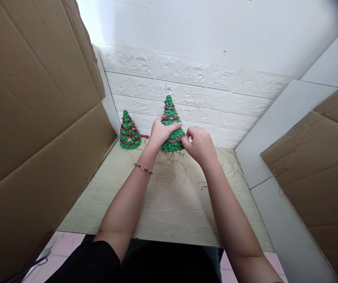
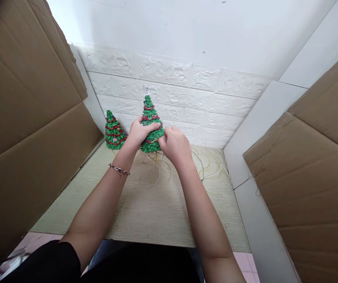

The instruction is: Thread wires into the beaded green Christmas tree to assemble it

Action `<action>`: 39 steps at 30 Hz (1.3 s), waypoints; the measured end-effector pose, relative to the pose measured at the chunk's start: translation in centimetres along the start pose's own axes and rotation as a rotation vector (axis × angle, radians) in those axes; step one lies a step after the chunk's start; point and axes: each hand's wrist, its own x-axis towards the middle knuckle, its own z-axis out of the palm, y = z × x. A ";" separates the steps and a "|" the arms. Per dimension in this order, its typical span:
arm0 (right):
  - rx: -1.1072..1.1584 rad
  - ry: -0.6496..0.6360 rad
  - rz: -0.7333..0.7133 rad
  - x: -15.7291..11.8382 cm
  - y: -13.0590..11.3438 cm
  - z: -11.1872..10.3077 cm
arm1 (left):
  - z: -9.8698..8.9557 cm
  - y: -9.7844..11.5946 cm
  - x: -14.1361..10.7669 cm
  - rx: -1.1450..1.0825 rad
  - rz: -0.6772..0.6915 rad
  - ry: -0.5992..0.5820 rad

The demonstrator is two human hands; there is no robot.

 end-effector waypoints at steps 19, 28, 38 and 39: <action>-0.119 -0.181 0.012 -0.1 -0.4 -0.7 | 0.2 0.7 -0.5 0.141 0.028 0.031; 0.096 -0.120 0.049 0.0 0.3 0.3 | 0.3 0.7 -0.5 0.127 0.046 0.016; 0.180 -0.141 0.002 0.1 1.0 -0.5 | 0.5 0.6 -0.6 0.140 0.050 0.007; 0.201 -0.162 0.041 0.0 1.2 -0.9 | 0.5 0.5 -0.6 0.107 0.044 0.006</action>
